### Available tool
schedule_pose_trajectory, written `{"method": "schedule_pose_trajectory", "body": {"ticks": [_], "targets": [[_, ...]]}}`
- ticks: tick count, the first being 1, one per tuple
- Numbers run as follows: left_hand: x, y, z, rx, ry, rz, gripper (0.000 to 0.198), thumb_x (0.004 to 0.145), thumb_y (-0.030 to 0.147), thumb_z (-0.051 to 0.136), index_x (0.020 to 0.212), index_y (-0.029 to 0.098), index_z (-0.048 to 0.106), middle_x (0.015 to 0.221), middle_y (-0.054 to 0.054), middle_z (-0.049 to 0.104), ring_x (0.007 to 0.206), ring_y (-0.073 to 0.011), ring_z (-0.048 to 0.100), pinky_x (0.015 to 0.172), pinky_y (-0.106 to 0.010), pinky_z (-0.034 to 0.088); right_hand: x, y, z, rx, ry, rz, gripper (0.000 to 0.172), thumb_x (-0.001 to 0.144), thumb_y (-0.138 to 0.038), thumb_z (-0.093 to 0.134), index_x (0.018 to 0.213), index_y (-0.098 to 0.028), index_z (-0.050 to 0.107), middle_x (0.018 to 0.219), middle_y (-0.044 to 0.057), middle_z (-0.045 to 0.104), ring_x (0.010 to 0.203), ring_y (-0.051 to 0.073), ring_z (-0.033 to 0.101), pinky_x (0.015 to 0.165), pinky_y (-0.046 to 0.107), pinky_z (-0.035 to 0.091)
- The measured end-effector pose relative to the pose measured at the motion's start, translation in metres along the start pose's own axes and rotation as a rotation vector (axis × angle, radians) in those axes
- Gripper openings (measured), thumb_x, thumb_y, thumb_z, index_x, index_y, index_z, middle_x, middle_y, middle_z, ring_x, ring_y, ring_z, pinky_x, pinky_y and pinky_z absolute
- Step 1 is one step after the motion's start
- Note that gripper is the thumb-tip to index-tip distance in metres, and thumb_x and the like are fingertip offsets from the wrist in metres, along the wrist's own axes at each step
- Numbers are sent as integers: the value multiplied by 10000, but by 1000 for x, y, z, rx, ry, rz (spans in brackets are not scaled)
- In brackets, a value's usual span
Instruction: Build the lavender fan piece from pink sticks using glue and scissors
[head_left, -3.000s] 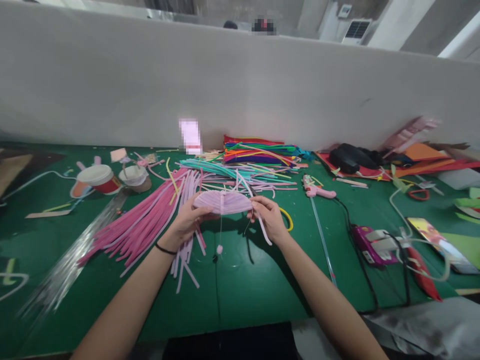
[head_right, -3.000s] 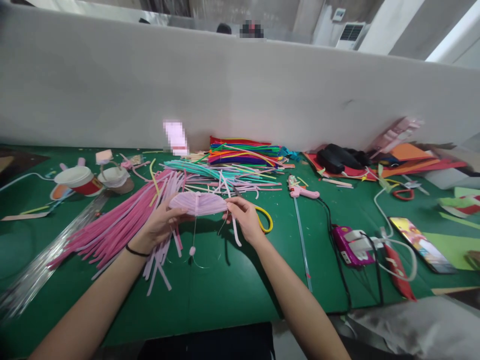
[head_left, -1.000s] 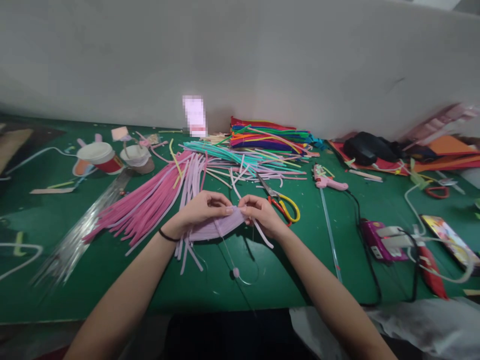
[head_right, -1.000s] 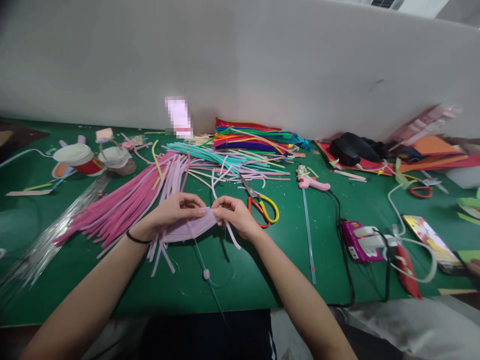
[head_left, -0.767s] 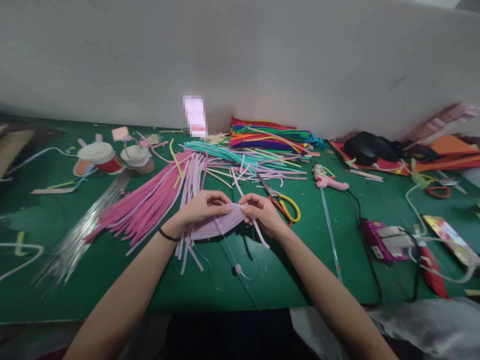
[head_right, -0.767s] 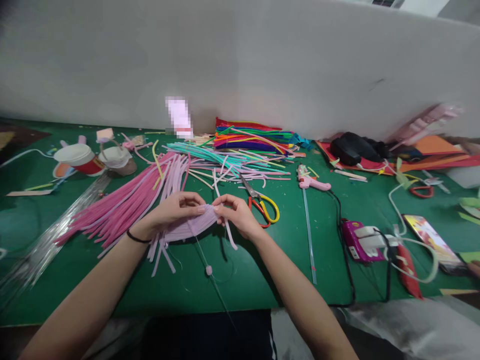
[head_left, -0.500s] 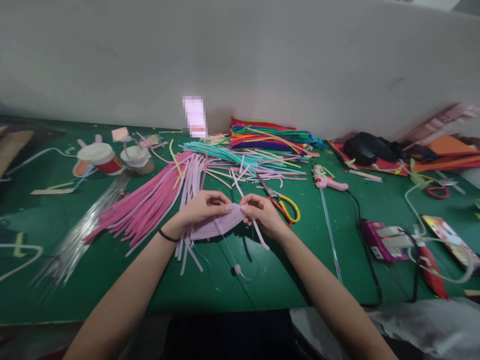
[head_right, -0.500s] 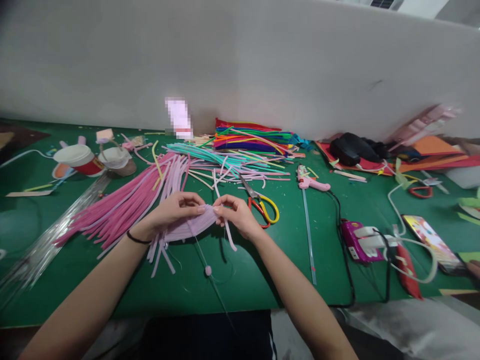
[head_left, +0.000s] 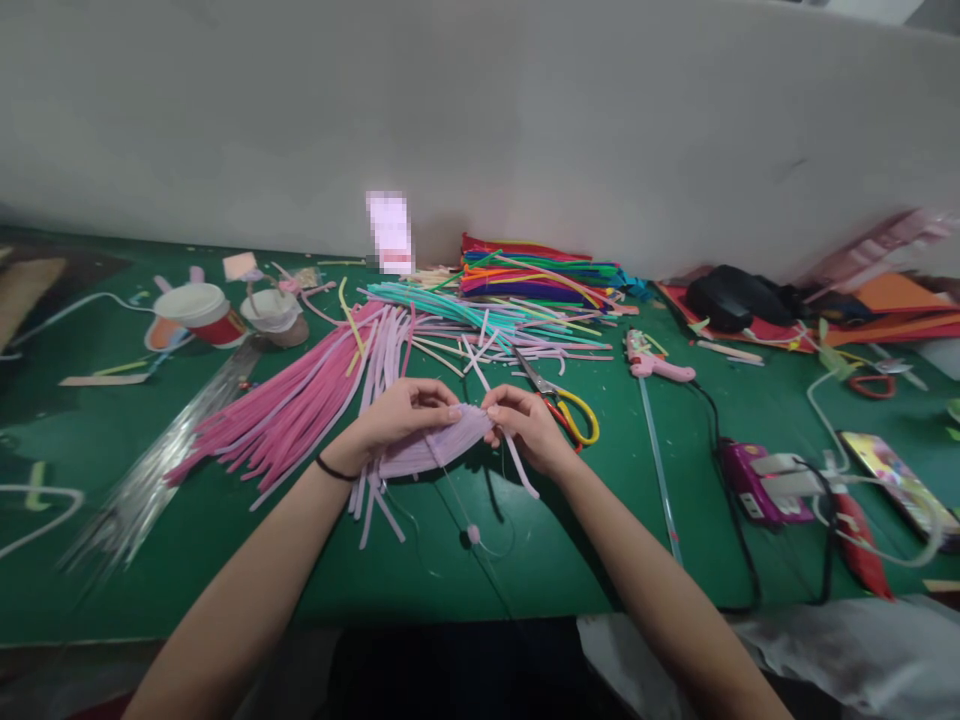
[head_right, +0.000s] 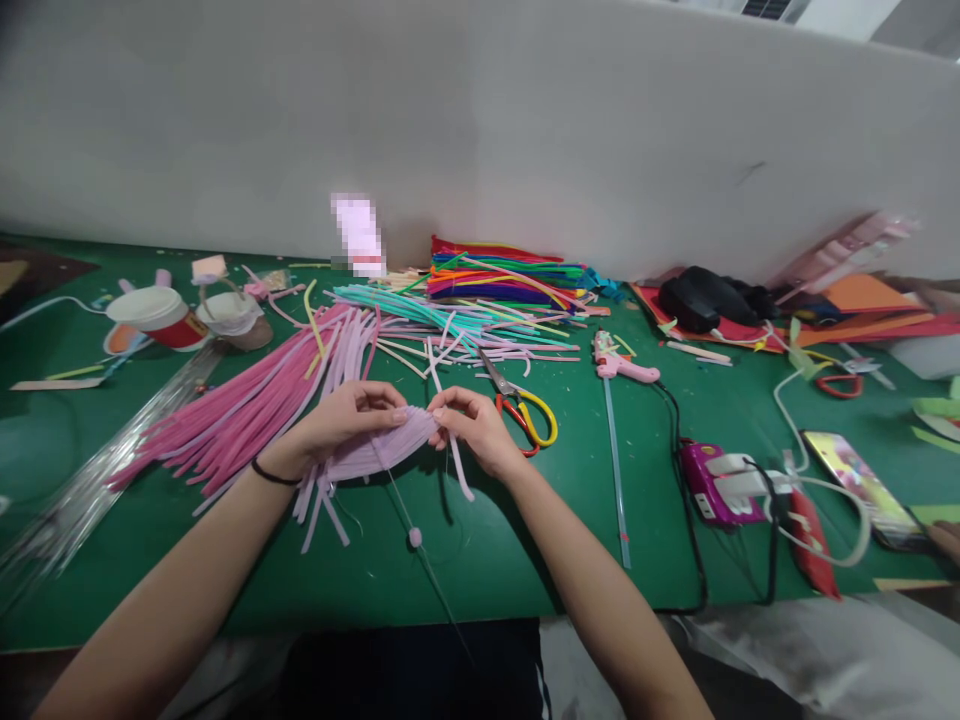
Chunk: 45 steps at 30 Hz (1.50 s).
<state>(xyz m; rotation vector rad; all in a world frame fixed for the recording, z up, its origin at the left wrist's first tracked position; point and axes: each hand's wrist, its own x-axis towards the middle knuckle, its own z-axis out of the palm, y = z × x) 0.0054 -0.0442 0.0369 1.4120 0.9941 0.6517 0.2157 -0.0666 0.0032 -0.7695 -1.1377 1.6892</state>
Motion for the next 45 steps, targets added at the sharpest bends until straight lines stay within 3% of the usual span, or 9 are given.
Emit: {"method": "schedule_pose_trajectory", "body": {"ticks": [7,13,45], "targets": [[1,0,0,10,-11,13,311,701,410,764,817,143,652,681,10,617,601,-101,532,552,-211,385,0,0,0,-21,56,-38,230,747,-338,752,853,-180,622,684,-29,628,529,86,602,521,207,499],[1,-1,4,105,-77,68,291,721,407,749,848,153,683,761,-3,657,675,-116,570,622,-219,427,1,1,2,-69,32,16,260,724,-358,775,849,-177,637,691,-12,663,565,105,630,573,238,532],[3,-2,3,51,6,47,331,692,429,768,814,135,678,731,-12,637,655,-115,539,589,-223,394,-2,0,1,-3,2,16,246,746,-337,762,855,-172,617,671,-16,654,593,114,645,583,237,540]]}}
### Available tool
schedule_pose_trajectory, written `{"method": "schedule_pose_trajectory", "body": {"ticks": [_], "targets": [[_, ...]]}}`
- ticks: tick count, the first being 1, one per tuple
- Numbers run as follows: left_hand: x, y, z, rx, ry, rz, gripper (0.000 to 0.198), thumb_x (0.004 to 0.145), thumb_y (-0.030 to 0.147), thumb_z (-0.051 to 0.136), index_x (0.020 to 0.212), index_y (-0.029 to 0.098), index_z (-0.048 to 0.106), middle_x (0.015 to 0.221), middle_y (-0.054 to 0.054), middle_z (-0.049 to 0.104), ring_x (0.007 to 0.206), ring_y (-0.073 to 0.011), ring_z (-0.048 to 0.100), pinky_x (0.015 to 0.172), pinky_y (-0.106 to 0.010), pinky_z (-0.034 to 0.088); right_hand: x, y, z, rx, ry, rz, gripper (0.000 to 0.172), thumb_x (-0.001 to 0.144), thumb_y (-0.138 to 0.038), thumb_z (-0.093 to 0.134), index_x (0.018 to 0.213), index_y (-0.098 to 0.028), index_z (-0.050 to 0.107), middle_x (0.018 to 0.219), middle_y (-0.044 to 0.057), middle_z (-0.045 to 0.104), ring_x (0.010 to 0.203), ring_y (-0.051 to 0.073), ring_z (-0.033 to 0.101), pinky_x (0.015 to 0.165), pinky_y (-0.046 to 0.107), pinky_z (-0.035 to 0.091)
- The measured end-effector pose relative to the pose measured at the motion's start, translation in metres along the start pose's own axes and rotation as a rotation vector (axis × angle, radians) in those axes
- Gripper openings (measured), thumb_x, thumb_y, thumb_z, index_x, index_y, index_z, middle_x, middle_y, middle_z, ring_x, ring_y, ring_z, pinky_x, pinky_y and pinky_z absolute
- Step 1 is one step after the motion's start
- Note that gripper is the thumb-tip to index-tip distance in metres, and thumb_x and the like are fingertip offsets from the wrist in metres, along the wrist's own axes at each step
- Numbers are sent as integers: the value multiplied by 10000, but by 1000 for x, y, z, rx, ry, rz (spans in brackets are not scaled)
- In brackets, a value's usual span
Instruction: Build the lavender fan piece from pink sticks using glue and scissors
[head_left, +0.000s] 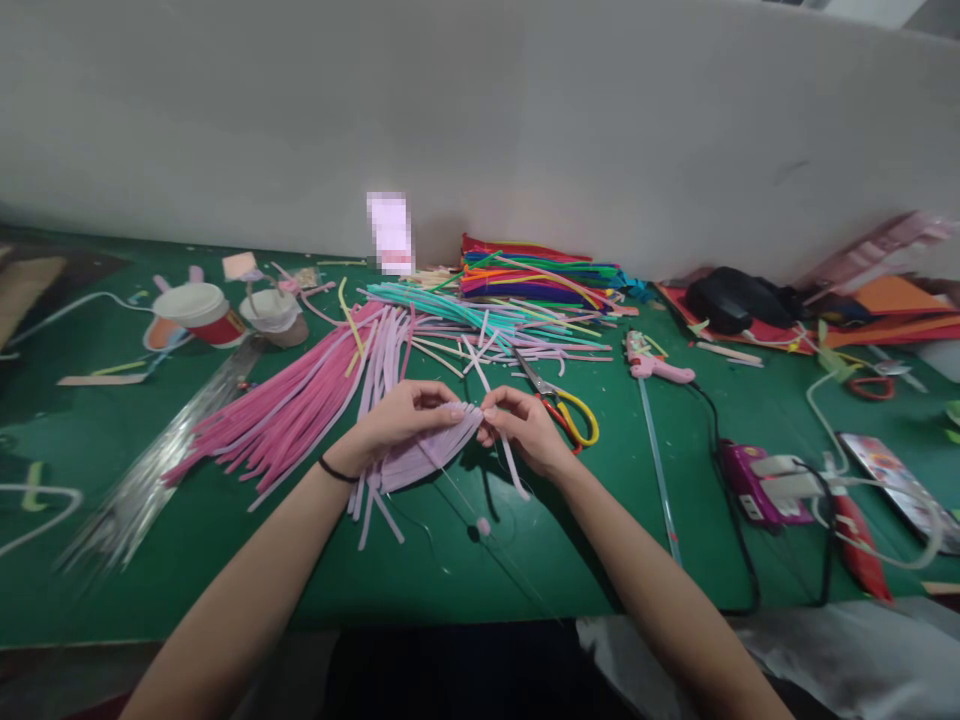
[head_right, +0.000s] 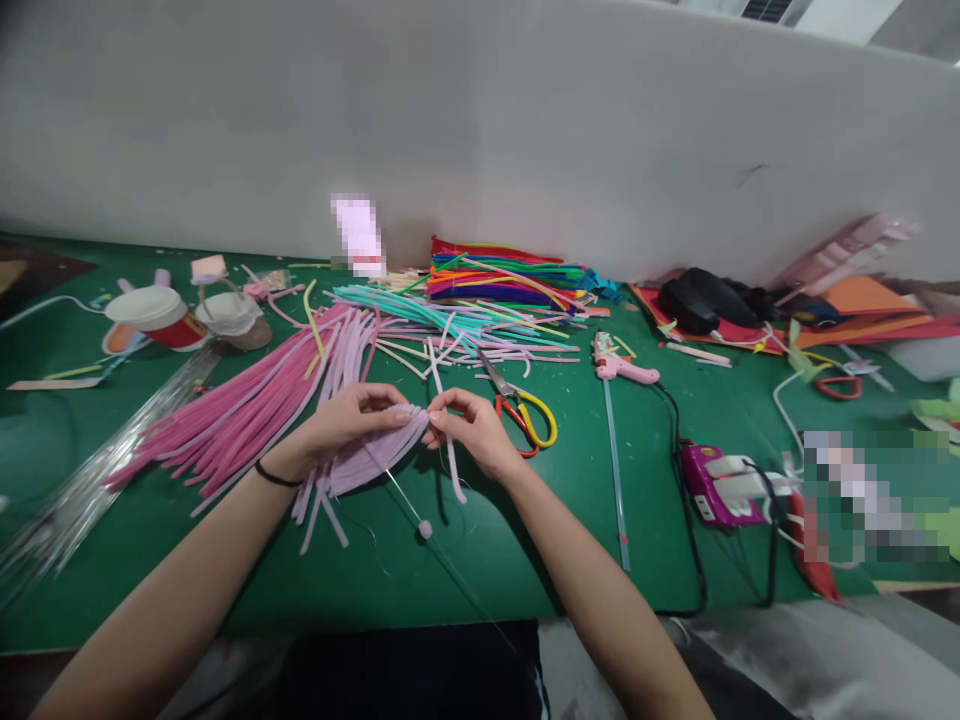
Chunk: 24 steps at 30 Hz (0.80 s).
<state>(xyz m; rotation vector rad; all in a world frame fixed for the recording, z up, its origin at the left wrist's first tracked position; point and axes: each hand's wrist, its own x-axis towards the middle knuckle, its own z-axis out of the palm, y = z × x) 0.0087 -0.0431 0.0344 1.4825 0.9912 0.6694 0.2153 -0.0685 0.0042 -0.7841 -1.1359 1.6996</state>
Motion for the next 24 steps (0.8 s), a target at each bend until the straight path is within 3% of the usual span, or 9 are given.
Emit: {"method": "schedule_pose_trajectory", "body": {"ticks": [19,24], "targets": [[1,-2,-3,-12,80,-26,342,685,440,771,809,139,666,717,-3,631,641,-113,542,594,-228,397,0,0,-3,-43,8,-27,243,749,-350,756,847,-182,610,670,-17,659,594,117,650,572,237,539],[2,-5,-4,5,113,-13,365,696,467,758,833,141,668,735,-12,642,662,-126,558,600,-231,411,0,-4,0,-219,45,10,285,746,-422,738,796,-174,605,572,-22,639,497,111,607,507,231,515]]}}
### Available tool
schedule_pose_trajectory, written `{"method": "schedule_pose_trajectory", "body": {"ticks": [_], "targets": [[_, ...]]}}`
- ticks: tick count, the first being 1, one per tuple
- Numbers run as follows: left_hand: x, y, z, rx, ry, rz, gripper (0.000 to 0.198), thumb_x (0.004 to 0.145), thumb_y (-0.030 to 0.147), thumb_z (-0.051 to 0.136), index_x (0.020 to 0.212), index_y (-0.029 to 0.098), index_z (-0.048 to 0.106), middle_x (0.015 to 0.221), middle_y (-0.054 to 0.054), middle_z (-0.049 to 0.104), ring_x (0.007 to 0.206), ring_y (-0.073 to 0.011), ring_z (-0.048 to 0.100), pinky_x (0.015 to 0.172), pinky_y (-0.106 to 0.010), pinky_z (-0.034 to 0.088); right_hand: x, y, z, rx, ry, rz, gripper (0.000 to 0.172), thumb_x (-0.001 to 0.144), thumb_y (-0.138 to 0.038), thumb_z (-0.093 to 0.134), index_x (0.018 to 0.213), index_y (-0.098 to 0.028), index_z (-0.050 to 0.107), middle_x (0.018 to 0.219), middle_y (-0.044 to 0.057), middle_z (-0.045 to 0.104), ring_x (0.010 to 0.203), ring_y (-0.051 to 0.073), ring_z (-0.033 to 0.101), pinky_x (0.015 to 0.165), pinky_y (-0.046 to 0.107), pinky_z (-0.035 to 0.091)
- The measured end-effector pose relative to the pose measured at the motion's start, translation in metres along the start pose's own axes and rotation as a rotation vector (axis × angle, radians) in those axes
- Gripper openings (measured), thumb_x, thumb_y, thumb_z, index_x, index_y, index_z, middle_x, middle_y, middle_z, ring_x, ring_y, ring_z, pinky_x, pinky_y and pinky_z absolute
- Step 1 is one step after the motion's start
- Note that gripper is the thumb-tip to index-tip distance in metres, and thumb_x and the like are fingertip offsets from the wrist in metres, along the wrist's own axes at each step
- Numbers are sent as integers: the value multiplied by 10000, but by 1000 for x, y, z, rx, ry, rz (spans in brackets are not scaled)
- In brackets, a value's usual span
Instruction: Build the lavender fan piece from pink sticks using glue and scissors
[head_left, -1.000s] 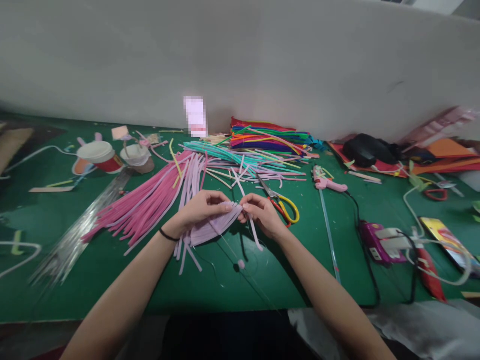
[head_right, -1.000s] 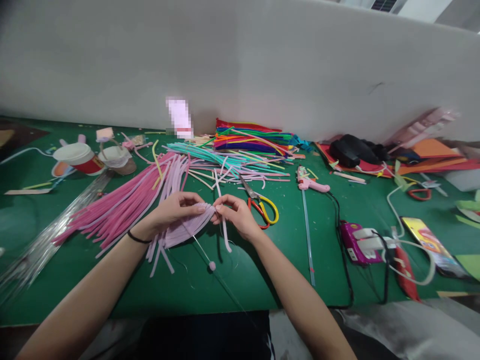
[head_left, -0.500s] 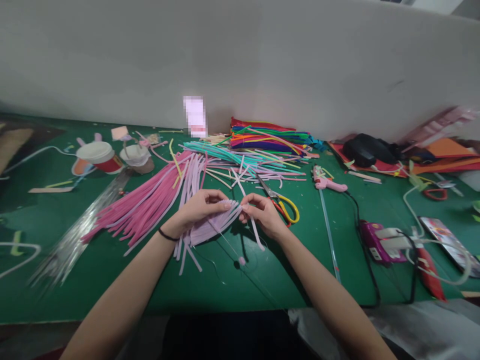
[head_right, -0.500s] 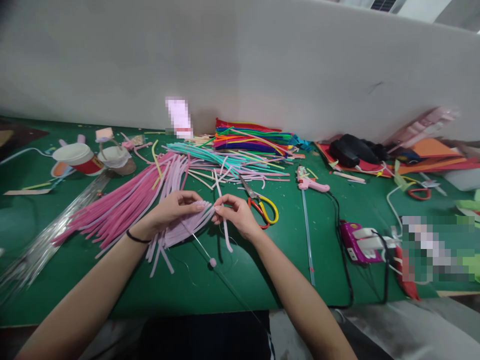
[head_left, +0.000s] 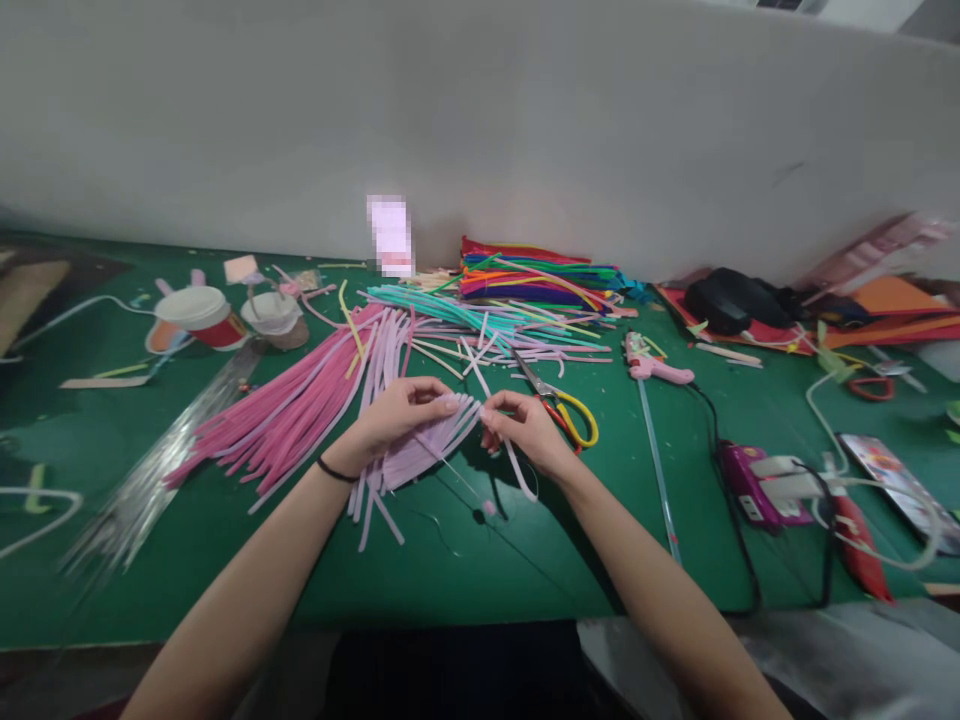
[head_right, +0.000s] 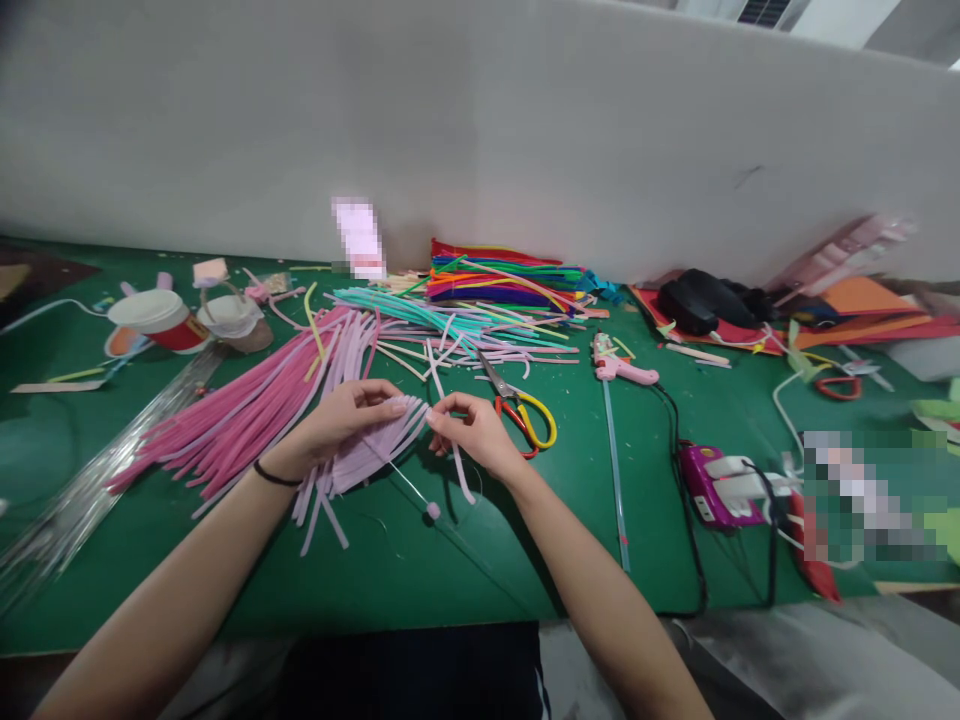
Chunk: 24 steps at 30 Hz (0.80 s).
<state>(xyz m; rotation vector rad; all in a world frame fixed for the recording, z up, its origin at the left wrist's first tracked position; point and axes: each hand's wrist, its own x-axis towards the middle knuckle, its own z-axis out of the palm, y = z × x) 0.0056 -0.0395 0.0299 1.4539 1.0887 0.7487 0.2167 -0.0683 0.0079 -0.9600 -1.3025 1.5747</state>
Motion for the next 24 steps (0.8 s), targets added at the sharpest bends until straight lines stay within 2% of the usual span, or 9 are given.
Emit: {"method": "schedule_pose_trajectory", "body": {"ticks": [4,12,16,19,24], "targets": [[0,0,4,-7,-20,1,374,689,477,760,831,143,672,745,-18,655,672,-132,573,605,-230,425,0,-3,3,-150,45,8,315,732,-455,734,751,-170,601,529,-21,626,468,115,600,476,228,504],[-5,6,12,59,-76,-8,319,716,468,729,792,161,689,715,-7,652,640,-127,566,560,-214,409,0,-5,6,-132,45,-26,304,774,-472,690,744,-179,614,545,-19,630,479,115,604,479,230,499],[-5,6,8,125,-225,-15,424,680,470,754,977,171,705,857,-23,703,750,-181,625,643,-243,462,1,-3,7,-90,138,-54,294,780,-471,686,752,-186,619,550,-23,625,481,117,601,477,233,502],[-5,4,5,146,-259,-21,557,661,449,773,1131,172,663,954,-42,710,813,-202,635,700,-273,485,1,-2,9,-67,165,-41,308,778,-479,685,732,-182,616,544,-23,614,475,116,600,469,230,502],[-4,3,2,129,-319,-28,591,672,443,767,1173,160,632,993,-51,700,834,-198,624,719,-278,485,2,0,10,18,149,0,330,761,-486,695,708,-173,605,571,-28,607,468,104,601,449,211,496]]}}
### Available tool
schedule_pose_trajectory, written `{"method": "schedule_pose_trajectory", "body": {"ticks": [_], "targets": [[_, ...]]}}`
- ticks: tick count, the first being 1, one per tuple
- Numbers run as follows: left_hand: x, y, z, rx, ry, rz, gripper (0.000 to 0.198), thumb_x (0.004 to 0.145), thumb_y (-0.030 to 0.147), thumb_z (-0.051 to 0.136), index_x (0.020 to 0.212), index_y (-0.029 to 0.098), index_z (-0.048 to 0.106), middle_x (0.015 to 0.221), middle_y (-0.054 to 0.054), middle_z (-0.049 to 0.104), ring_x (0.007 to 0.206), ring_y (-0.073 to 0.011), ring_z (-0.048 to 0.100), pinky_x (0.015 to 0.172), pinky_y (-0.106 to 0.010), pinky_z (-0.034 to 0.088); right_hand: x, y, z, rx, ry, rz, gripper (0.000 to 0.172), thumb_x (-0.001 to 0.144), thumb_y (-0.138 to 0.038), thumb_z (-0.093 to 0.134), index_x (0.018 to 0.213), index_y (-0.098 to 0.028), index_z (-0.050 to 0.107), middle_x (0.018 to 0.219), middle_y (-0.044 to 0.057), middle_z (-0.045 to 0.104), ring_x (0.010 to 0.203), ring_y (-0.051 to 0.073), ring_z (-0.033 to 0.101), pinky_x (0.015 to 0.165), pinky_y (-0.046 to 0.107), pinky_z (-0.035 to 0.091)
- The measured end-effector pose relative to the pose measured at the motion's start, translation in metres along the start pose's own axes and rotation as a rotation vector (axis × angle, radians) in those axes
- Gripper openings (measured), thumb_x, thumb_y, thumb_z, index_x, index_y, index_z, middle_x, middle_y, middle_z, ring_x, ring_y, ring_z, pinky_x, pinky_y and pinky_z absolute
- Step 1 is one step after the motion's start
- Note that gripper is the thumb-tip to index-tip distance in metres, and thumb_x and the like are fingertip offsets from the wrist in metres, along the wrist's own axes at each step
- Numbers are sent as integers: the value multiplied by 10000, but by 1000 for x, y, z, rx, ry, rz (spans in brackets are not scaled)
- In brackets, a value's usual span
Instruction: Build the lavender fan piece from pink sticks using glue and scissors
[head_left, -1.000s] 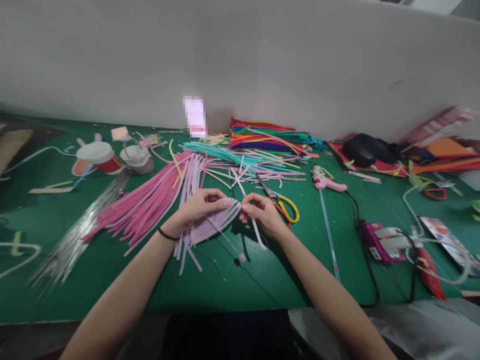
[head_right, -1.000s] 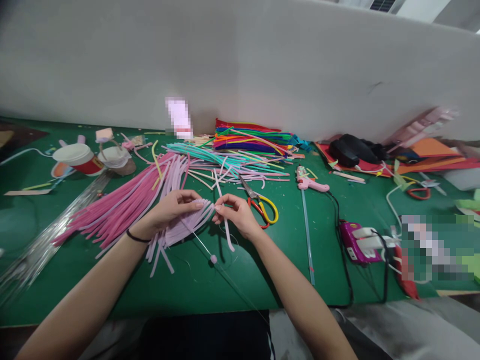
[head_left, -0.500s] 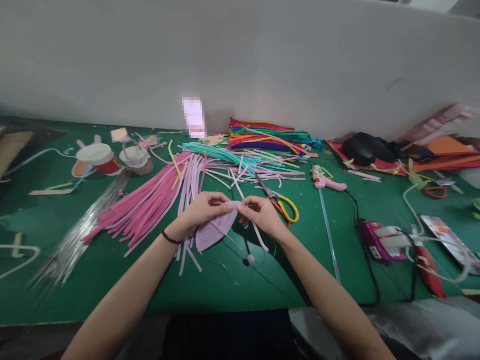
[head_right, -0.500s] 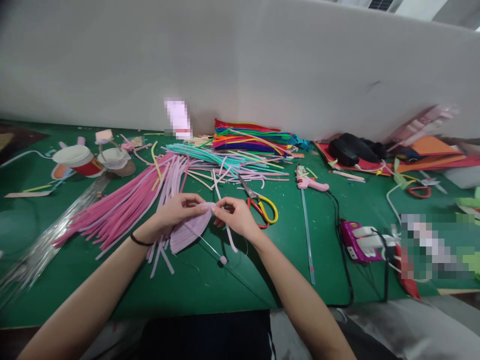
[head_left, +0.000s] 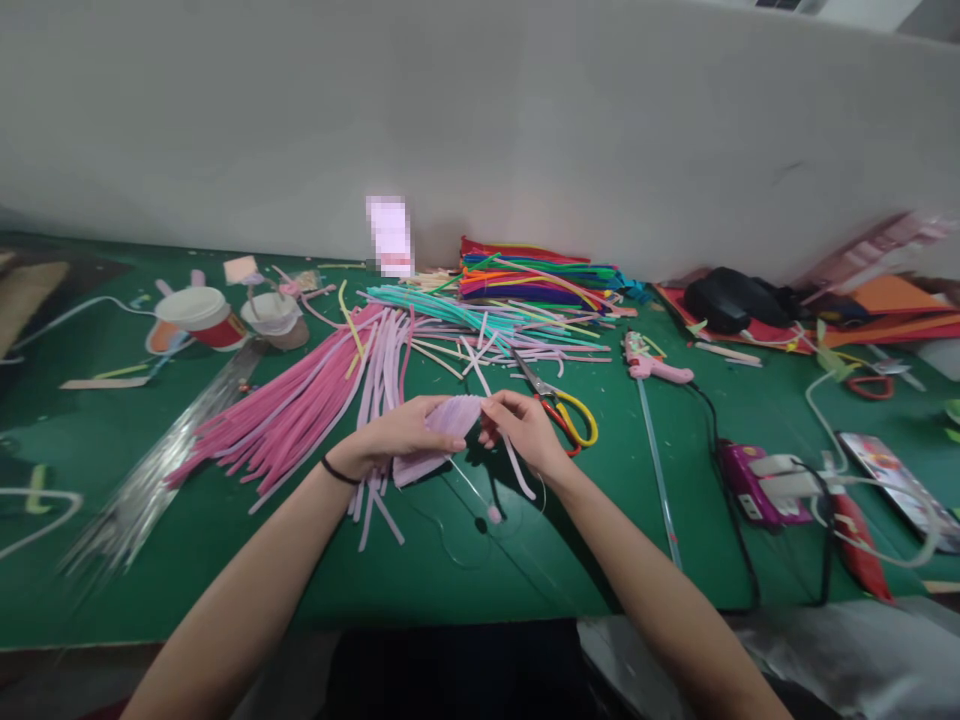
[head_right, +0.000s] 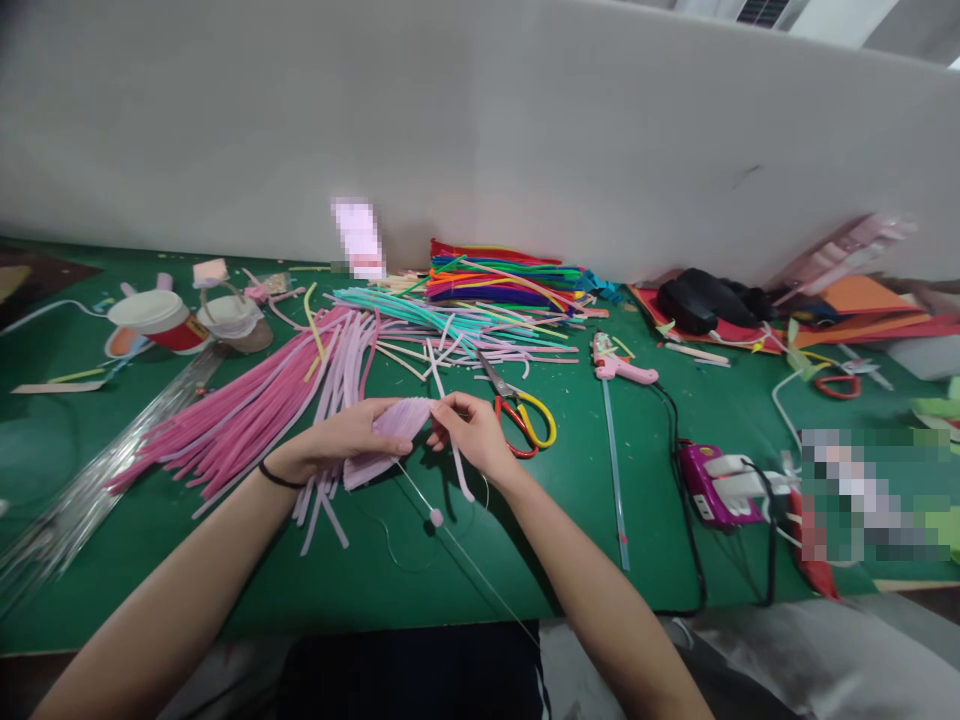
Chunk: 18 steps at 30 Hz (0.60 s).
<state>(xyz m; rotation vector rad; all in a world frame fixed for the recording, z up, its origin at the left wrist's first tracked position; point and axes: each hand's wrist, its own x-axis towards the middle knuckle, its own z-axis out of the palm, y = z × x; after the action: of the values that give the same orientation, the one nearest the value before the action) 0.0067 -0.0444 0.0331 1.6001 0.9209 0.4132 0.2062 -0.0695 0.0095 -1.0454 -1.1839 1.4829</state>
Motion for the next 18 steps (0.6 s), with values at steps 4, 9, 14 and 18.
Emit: {"method": "schedule_pose_trajectory", "body": {"ticks": [4,9,14,18], "targets": [[-1,2,1,4,-8,-6,617,680,468,757,1191,155,611,1014,-56,690,863,-206,621,740,-283,479,2,3,-1,67,-11,33,320,759,-474,697,708,-173,601,600,-36,606,475,93,600,453,202,498],[0,2,2,14,42,5,515,705,510,720,1065,153,631,978,-43,670,865,-208,607,751,-288,470,2,4,-1,68,-18,34,322,761,-482,688,711,-177,598,605,-33,607,483,97,601,462,210,500],[3,0,0,31,71,4,438,696,503,733,928,147,623,864,-13,629,798,-187,589,709,-270,451,1,2,0,6,-20,6,351,793,-520,636,726,-178,596,586,-29,599,480,106,603,464,221,500],[3,-2,0,40,61,-25,471,724,515,710,1004,145,633,931,-35,655,832,-202,600,734,-281,451,-1,1,-3,-143,8,-56,287,787,-464,665,768,-187,592,567,-29,605,497,118,600,478,227,494]]}}
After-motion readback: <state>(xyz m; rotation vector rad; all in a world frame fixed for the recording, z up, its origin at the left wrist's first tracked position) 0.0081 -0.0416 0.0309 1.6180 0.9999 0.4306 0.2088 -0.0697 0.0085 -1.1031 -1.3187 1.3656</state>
